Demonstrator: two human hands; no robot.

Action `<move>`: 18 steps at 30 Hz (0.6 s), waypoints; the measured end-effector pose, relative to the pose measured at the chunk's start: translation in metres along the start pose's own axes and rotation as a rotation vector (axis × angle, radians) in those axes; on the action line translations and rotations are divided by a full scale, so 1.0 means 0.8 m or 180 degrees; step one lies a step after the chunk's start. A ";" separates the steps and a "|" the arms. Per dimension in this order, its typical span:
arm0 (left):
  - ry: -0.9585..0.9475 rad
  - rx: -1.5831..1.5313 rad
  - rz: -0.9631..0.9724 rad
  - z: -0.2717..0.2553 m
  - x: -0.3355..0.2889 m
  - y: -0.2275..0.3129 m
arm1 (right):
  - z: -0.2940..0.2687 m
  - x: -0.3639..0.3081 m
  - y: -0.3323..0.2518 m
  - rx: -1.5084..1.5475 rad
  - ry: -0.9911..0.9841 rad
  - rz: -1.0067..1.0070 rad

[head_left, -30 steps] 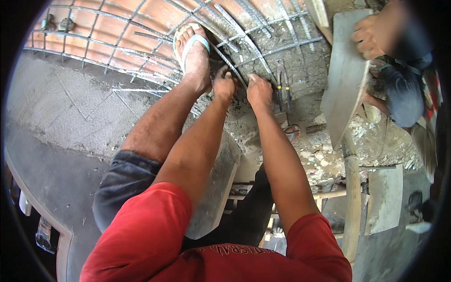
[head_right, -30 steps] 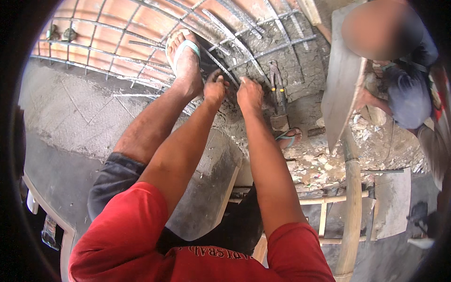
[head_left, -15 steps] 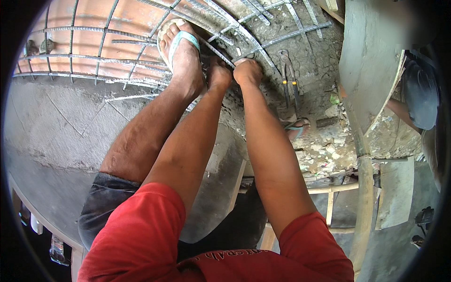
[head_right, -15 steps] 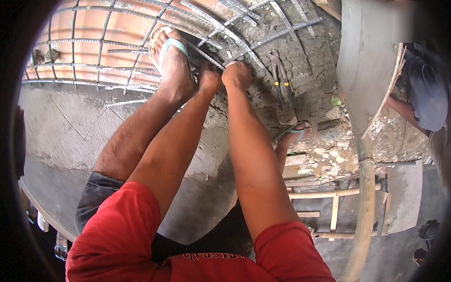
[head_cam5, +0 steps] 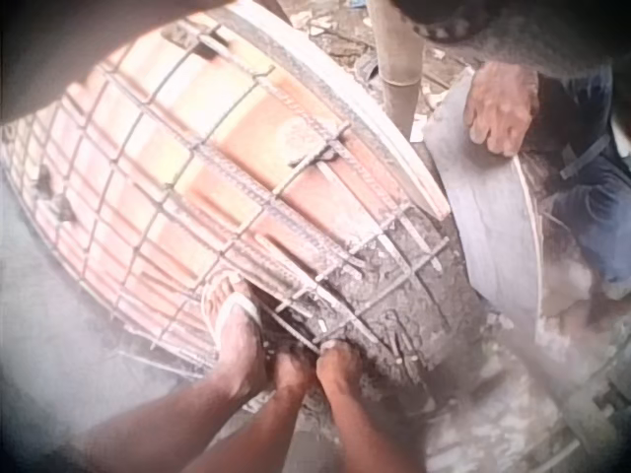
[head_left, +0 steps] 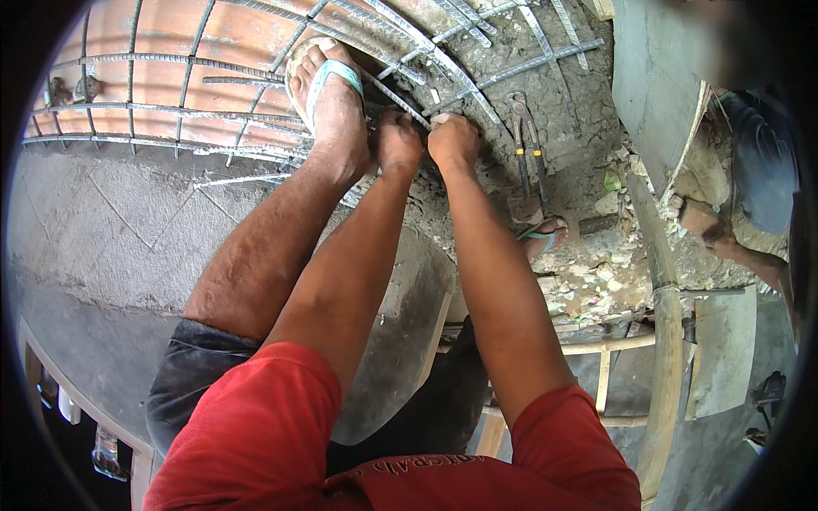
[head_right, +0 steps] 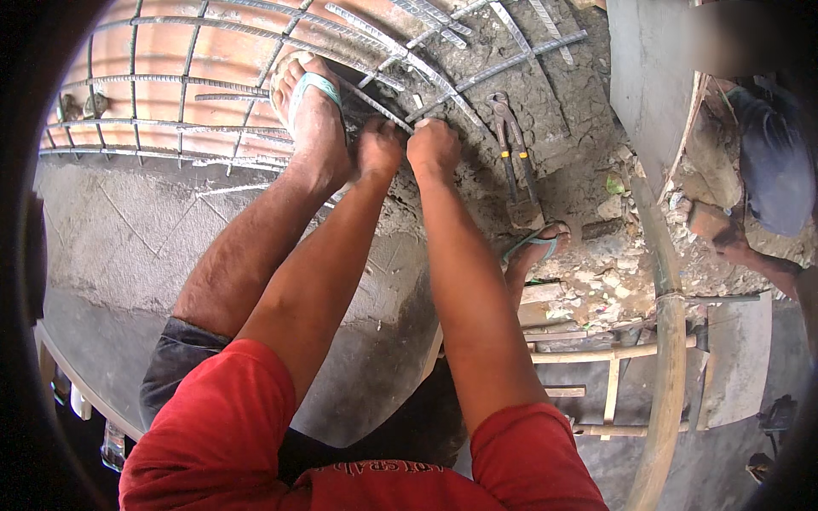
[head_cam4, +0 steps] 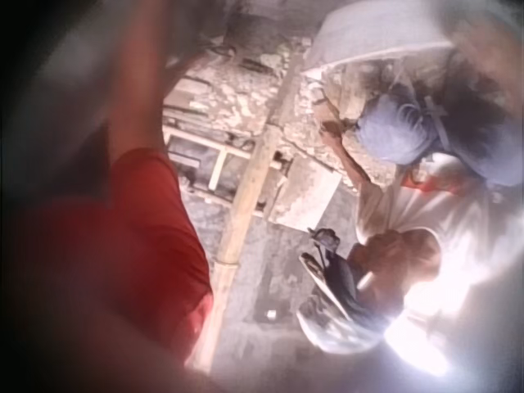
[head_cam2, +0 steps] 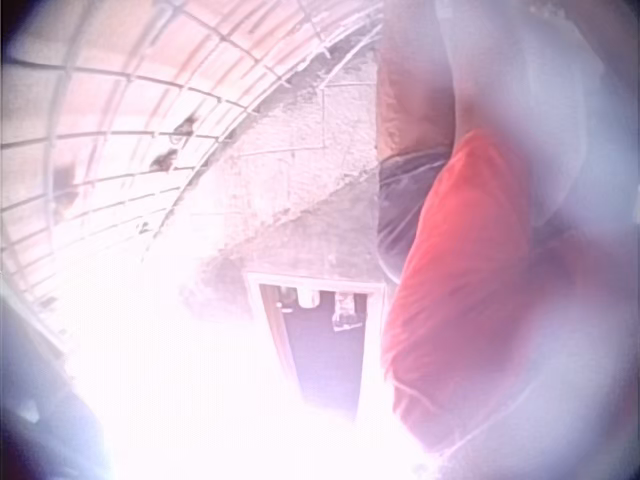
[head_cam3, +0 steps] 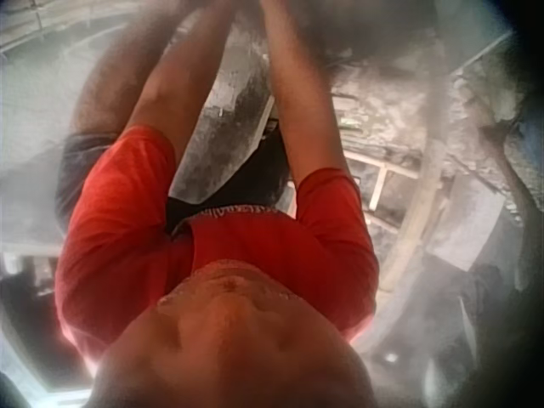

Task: The person works on a construction site, using pliers to twist and secure wire ties on a rebar grid. They also move a large wooden board and handle a long metal rod, adjusting the rebar structure with their hands.

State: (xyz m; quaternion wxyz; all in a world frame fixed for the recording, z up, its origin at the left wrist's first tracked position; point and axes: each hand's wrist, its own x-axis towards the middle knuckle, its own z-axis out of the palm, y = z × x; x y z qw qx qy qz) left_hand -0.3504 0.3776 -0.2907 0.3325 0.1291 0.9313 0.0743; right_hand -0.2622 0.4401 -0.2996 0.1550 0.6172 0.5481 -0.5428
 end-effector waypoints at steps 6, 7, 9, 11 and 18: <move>0.0496 -0.0806 -0.0551 0.020 -0.016 0.000 | 0.014 0.012 -0.007 0.0297 0.0068 0.0193; 0.0541 -0.0760 -0.0452 0.023 -0.017 -0.006 | 0.013 0.016 -0.009 0.0406 -0.0015 0.0188; 0.0632 -0.0673 -0.0276 0.031 -0.018 -0.018 | 0.025 0.015 0.000 0.1411 -0.0242 0.0577; 0.0539 -0.1755 -0.0875 0.032 -0.014 -0.017 | 0.015 -0.001 -0.006 0.2607 -0.0684 0.1064; 0.0679 -0.3173 -0.1191 0.028 -0.036 0.014 | 0.021 -0.005 -0.001 0.0864 0.0224 0.0065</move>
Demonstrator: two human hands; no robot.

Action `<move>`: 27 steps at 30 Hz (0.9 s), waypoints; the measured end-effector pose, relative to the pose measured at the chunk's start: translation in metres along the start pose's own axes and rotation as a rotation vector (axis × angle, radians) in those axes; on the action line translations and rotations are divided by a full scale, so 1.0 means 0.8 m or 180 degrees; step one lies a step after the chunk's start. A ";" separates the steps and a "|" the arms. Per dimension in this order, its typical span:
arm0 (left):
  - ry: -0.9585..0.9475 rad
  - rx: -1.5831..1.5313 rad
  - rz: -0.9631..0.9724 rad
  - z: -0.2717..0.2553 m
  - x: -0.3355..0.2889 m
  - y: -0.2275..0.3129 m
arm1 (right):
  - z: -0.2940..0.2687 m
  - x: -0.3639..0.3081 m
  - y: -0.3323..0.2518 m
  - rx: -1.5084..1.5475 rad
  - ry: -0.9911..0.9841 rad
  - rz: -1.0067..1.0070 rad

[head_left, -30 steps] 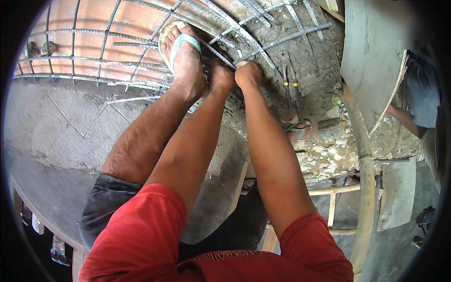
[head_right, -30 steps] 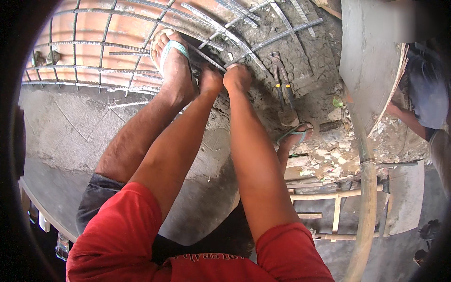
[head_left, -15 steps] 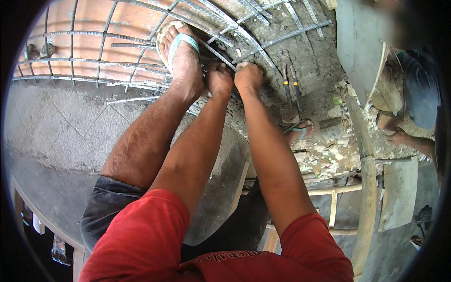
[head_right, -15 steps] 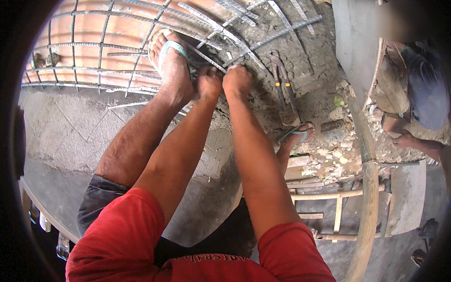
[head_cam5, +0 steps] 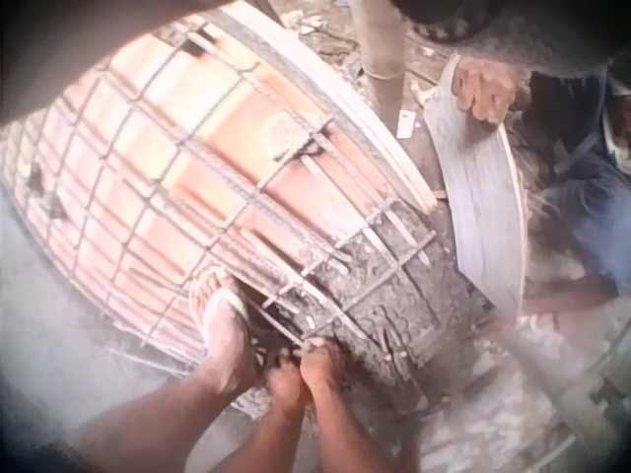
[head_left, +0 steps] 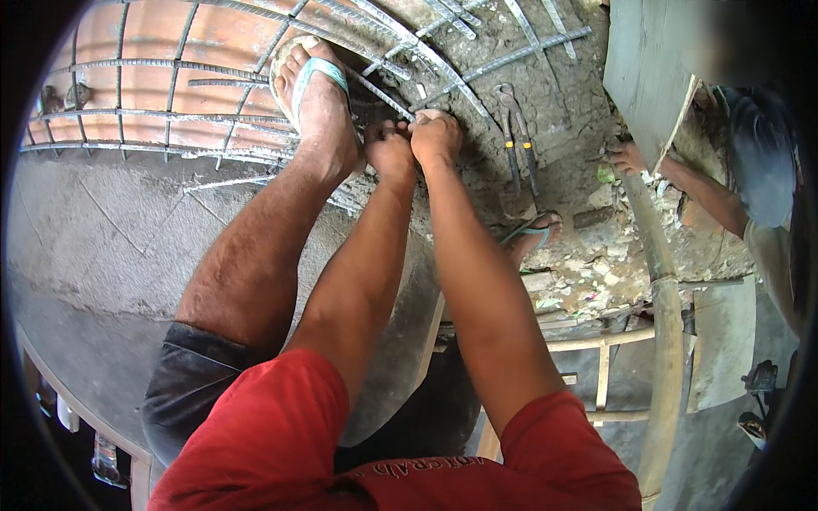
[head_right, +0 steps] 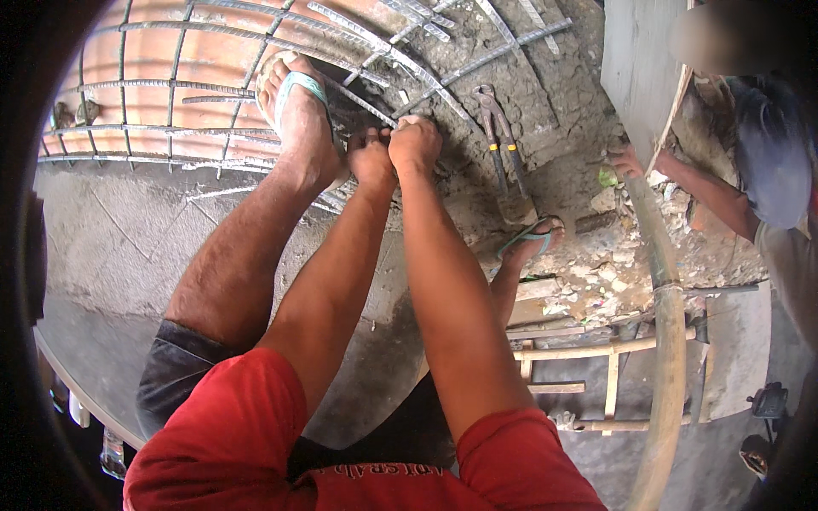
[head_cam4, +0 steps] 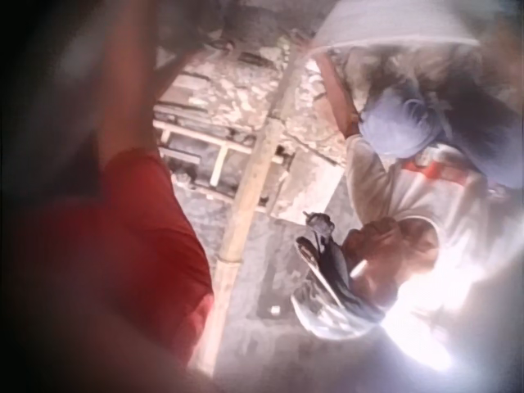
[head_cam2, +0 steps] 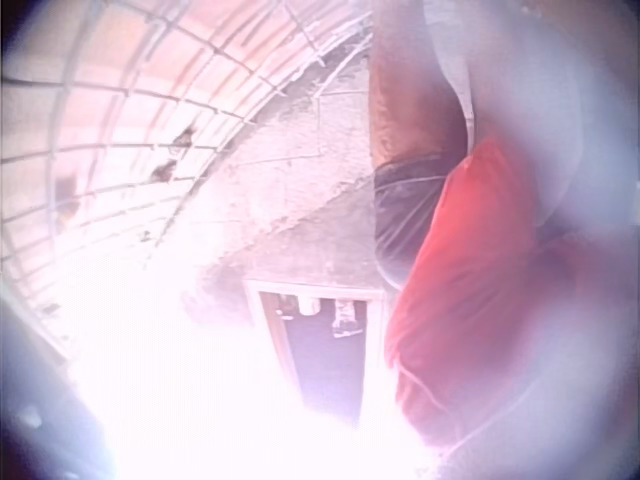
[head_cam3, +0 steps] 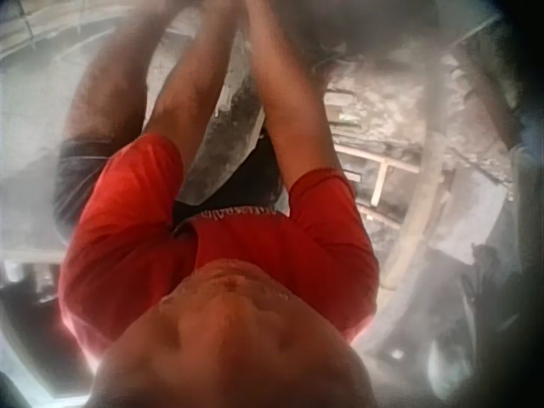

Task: The person works on a construction site, using pliers to twist and secure wire ties on a rebar grid. They also move a large wooden board and handle a long metal rod, adjusting the rebar structure with their hands.

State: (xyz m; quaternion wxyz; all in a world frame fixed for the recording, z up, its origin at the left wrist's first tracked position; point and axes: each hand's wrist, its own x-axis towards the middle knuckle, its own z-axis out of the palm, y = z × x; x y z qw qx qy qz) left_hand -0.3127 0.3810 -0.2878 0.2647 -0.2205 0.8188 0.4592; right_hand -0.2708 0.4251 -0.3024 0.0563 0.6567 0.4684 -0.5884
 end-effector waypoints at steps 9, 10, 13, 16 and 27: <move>-0.0949 0.0827 0.1061 -0.027 -0.048 0.005 | -0.029 -0.011 -0.034 -0.1063 -0.0506 -0.0608; -0.1058 0.0551 0.0662 -0.028 -0.041 -0.007 | -0.038 -0.014 -0.041 -0.1160 -0.0476 -0.0601; -0.1085 -0.0190 -0.0358 -0.029 -0.033 -0.016 | -0.048 -0.004 -0.041 -0.1133 -0.0661 -0.0458; -0.1249 0.0181 -0.1030 -0.039 -0.029 0.018 | -0.059 0.011 -0.030 -0.1291 -0.0805 -0.0913; -0.0632 -0.0551 -0.2216 -0.001 0.011 0.075 | -0.019 -0.026 0.012 -0.0842 0.0036 -0.0545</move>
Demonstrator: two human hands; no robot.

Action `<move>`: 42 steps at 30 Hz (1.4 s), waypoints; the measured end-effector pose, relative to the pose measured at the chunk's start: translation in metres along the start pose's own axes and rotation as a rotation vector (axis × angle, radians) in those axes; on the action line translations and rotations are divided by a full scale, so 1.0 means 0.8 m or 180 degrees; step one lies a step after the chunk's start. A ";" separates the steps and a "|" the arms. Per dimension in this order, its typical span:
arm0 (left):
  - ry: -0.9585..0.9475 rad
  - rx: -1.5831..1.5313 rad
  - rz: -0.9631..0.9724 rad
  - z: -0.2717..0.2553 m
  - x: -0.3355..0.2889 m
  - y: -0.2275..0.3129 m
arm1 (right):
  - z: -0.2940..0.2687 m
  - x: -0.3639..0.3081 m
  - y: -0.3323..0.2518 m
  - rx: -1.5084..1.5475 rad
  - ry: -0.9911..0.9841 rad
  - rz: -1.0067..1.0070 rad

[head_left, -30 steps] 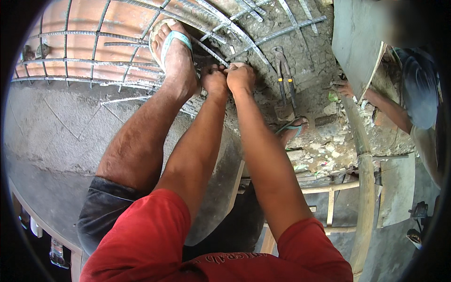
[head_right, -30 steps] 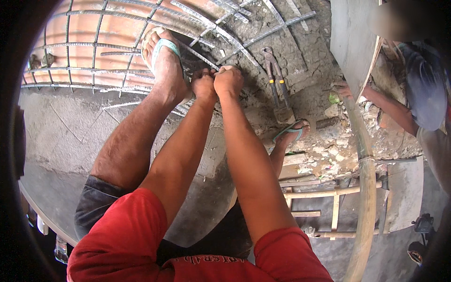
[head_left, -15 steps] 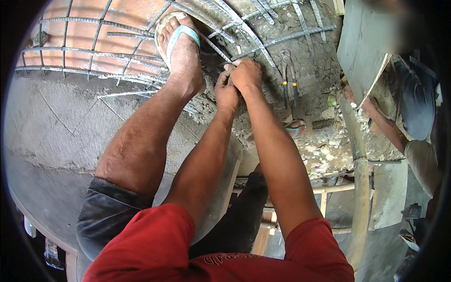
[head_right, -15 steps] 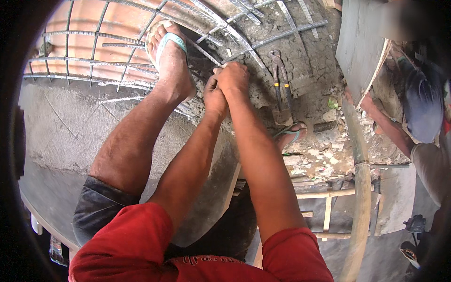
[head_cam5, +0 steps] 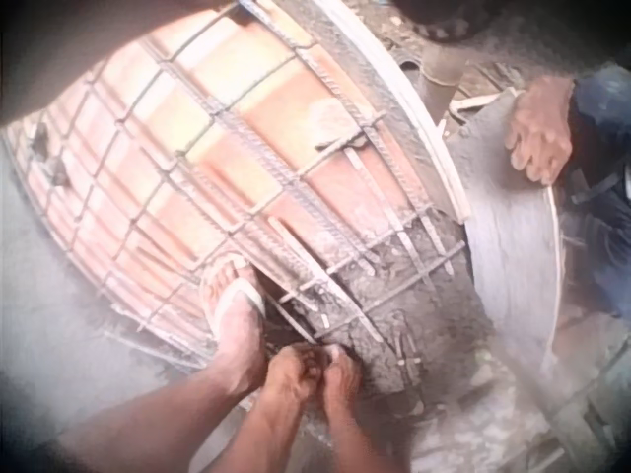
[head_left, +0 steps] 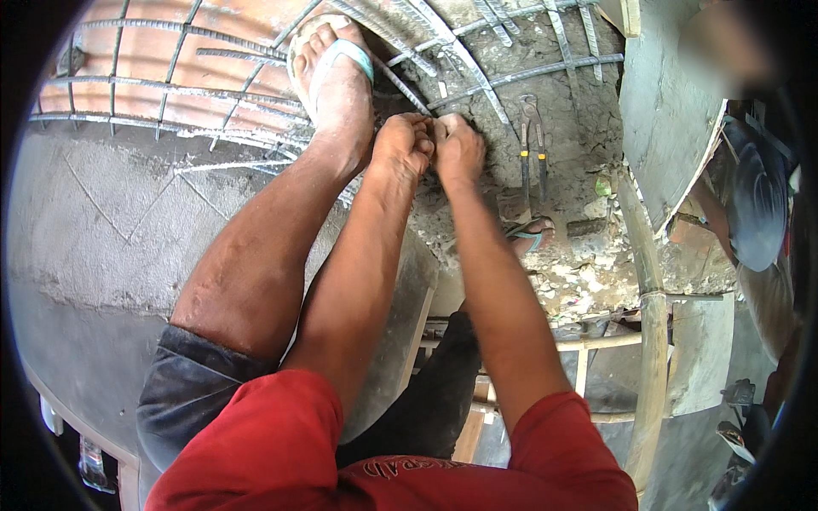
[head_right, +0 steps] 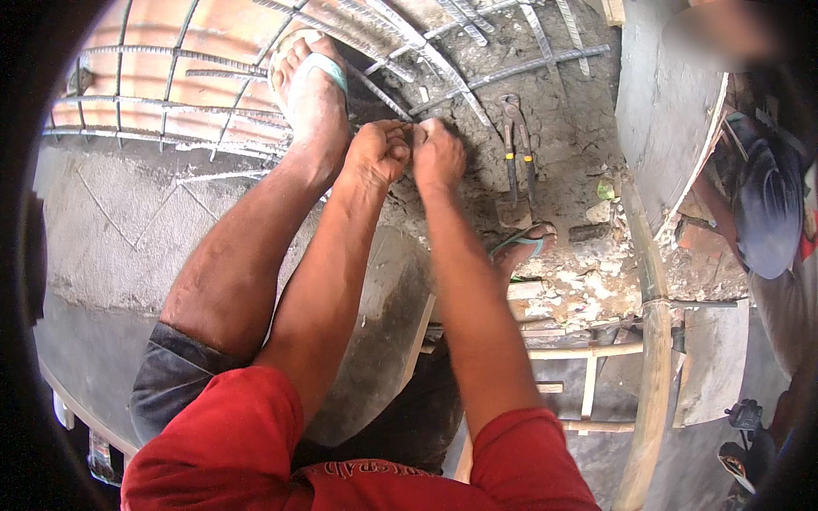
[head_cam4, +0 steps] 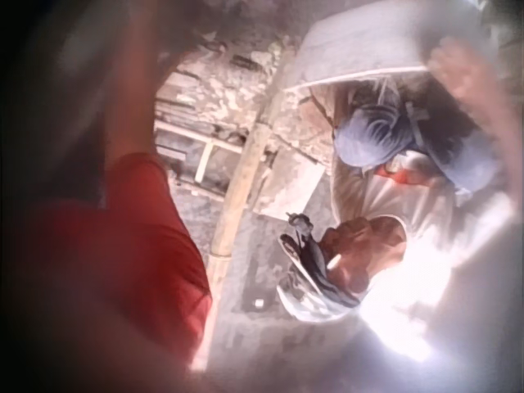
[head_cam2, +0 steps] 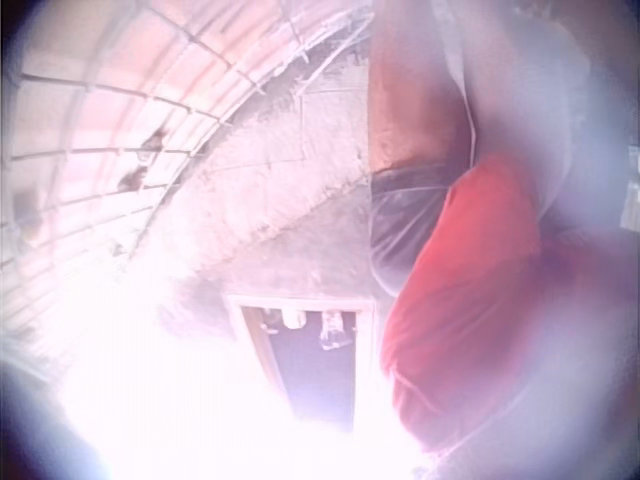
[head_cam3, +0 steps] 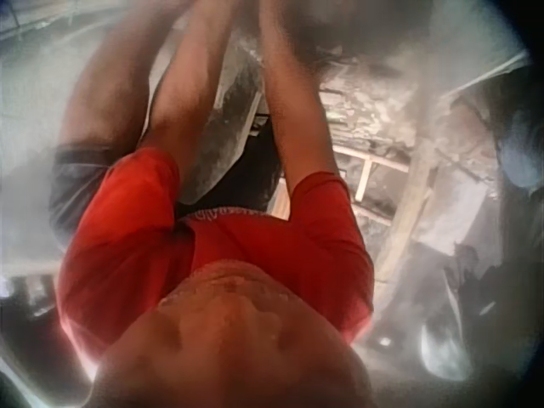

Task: The person works on a construction site, using pliers to twist and secure wire ties on a rebar grid. They also move a large wooden board and handle a long metal rod, adjusting the rebar structure with their hands.

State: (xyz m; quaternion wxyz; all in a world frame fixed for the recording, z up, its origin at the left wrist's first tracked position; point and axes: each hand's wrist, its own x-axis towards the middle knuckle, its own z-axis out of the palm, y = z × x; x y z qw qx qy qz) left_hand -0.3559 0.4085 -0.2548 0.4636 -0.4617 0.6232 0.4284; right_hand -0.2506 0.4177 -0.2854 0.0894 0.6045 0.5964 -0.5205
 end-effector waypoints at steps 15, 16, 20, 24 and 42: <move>0.0650 0.2144 0.0866 -0.025 -0.007 -0.034 | -0.122 -0.086 0.087 -0.0856 0.1180 0.0245; 0.0365 0.1845 0.0660 -0.019 0.002 -0.039 | -0.132 -0.081 0.105 -0.0964 0.0952 0.0163; 0.0221 0.1387 0.0512 -0.003 0.026 -0.039 | -0.142 -0.060 0.148 -0.0814 0.0309 0.0029; -0.0002 0.0435 0.0153 0.000 0.038 -0.037 | -0.144 -0.066 0.146 -0.1213 0.0754 -0.0367; -0.0620 0.0287 0.0572 -0.076 -0.106 -0.153 | -0.185 -0.092 0.004 0.1648 -0.2999 0.1516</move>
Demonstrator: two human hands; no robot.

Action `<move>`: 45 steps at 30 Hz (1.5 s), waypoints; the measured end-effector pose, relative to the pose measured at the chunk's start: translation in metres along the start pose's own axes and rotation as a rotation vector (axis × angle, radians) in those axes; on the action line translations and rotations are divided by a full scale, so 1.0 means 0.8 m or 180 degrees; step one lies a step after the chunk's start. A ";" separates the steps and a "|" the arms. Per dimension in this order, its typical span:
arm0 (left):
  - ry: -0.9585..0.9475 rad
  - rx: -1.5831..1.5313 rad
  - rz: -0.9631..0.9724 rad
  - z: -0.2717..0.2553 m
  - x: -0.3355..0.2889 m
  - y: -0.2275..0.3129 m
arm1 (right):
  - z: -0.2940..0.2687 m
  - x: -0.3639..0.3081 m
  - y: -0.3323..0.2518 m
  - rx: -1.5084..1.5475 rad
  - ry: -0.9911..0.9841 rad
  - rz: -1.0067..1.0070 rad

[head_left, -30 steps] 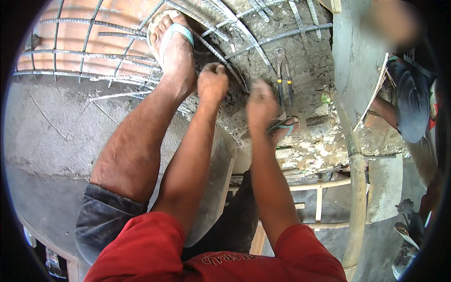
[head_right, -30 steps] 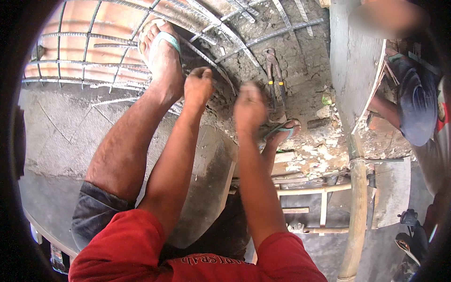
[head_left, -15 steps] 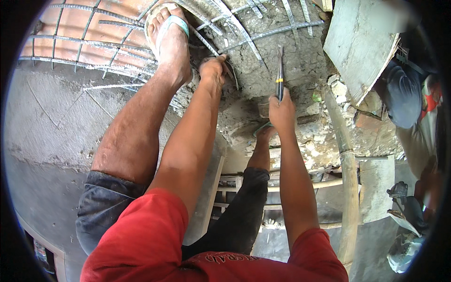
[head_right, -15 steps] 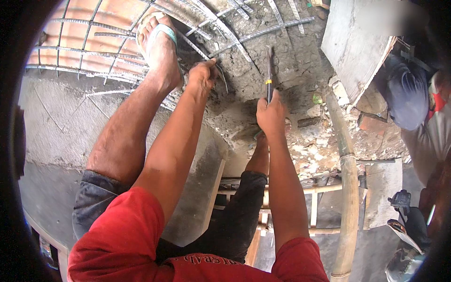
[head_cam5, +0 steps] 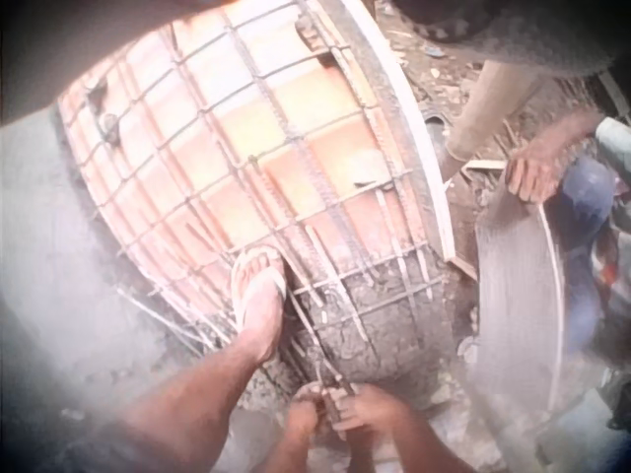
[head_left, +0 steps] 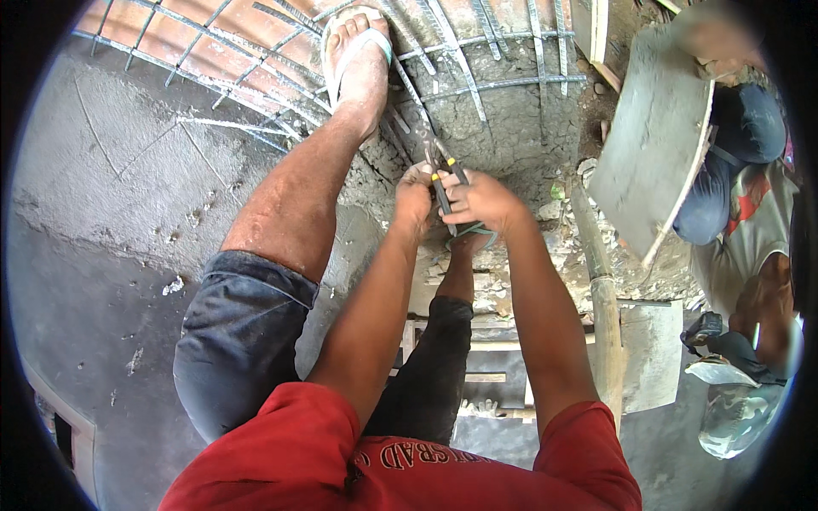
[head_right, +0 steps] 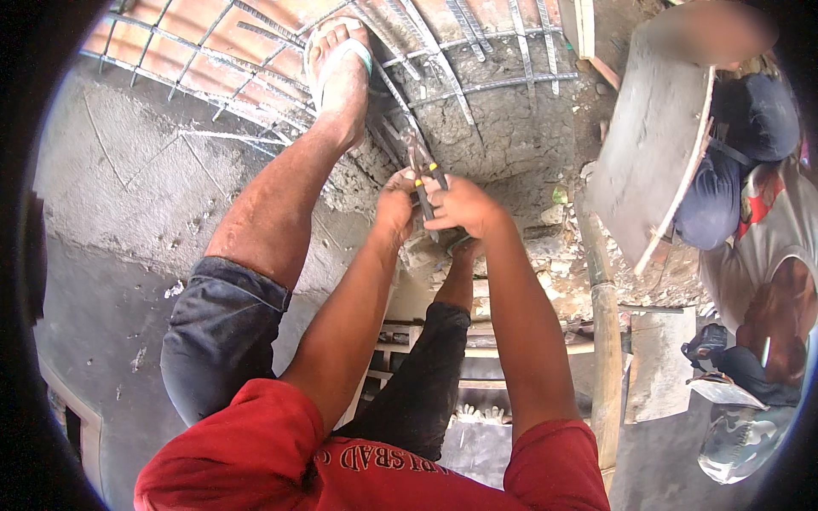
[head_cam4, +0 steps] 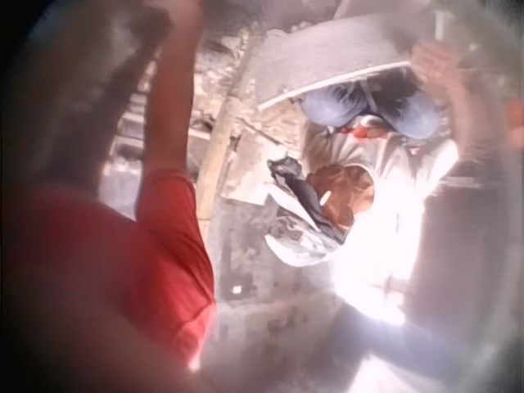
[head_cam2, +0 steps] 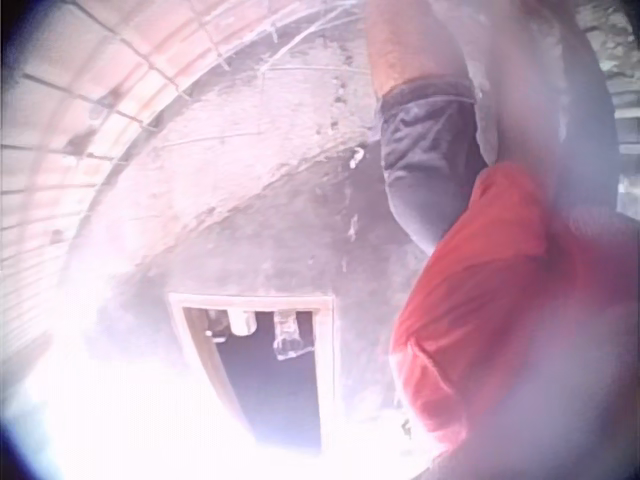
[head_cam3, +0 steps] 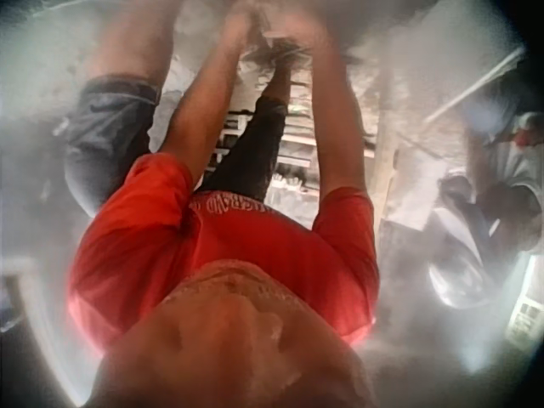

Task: The person works on a construction site, using pliers to twist and secure wire ties on a rebar grid. They also move a large wooden board and handle a long metal rod, adjusting the rebar structure with their hands.

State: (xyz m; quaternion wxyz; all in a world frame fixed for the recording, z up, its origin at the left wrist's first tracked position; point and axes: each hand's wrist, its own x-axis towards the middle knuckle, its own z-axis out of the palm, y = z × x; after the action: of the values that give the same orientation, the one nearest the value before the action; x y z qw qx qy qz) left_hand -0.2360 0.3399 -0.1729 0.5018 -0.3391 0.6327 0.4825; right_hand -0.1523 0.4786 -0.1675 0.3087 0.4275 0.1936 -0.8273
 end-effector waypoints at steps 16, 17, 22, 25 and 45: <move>-0.0065 -0.0869 -0.0303 0.006 0.071 0.014 | -0.018 0.025 -0.060 -0.0158 -0.0250 0.0452; -0.0045 -0.0848 -0.0375 0.005 0.073 0.015 | -0.021 0.029 -0.056 -0.0088 -0.0244 0.0425; 0.0071 -0.1012 -0.0402 0.013 0.066 0.025 | -0.032 0.027 -0.074 -0.0111 -0.0345 0.0365; -0.0056 -0.1017 -0.0400 0.016 0.065 0.024 | -0.038 0.028 -0.082 -0.0095 -0.0375 0.0417; -0.0071 0.0325 -0.0516 -0.037 0.110 0.046 | 0.114 0.061 0.001 -0.1309 0.2070 -0.0518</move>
State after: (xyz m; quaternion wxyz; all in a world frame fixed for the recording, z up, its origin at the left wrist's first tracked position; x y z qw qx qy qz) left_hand -0.3019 0.3278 -0.2471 0.5629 -0.3578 0.6213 0.4112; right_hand -0.2271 0.4080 -0.1566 0.2438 0.5798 0.4763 -0.6144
